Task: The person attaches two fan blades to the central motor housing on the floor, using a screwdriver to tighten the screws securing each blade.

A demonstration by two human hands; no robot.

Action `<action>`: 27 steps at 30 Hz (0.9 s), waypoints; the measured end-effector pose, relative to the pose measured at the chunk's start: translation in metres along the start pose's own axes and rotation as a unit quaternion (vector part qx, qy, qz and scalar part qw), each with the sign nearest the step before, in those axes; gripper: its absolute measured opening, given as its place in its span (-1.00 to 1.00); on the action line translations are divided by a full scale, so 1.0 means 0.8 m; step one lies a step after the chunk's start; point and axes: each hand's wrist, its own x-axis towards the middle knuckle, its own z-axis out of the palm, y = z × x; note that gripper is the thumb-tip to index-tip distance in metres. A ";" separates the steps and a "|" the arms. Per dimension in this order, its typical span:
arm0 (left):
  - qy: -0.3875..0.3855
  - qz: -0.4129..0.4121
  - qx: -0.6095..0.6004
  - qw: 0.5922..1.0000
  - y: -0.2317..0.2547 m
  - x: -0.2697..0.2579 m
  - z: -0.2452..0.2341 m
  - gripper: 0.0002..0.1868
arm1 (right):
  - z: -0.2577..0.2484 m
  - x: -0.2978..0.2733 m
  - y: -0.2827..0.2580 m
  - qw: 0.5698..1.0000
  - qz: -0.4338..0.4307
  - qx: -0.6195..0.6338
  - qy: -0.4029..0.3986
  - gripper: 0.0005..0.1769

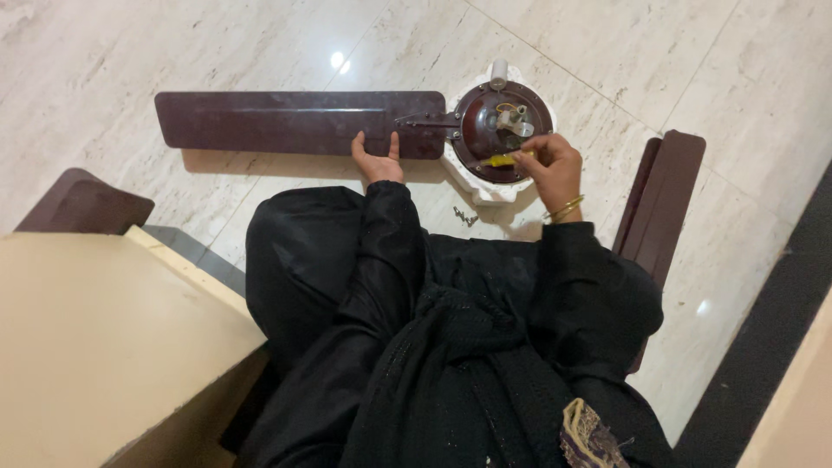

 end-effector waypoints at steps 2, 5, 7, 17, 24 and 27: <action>0.014 -0.001 0.002 1.000 0.001 -0.003 0.000 -0.43 | 0.021 0.005 -0.002 0.992 -0.083 -0.087 0.026 -0.86; 0.023 0.002 0.005 1.000 0.000 -0.007 0.004 -0.40 | 0.045 0.012 -0.007 0.981 -0.147 -0.118 0.036 -0.80; 0.019 0.005 0.007 1.000 0.001 -0.008 0.006 -0.39 | 0.053 0.015 -0.010 0.972 -0.189 -0.136 0.040 -0.75; 0.015 0.012 0.007 1.000 0.001 -0.011 0.007 -0.49 | 0.063 0.008 -0.020 0.947 -0.239 -0.205 0.067 -0.64; 0.010 0.008 0.005 1.000 0.001 -0.009 0.006 -0.53 | 0.067 0.004 -0.020 0.940 -0.242 -0.231 0.069 -0.59; 0.011 0.002 0.001 1.000 0.001 -0.006 0.005 -0.55 | 0.067 0.004 -0.014 0.931 -0.260 -0.243 0.077 -0.60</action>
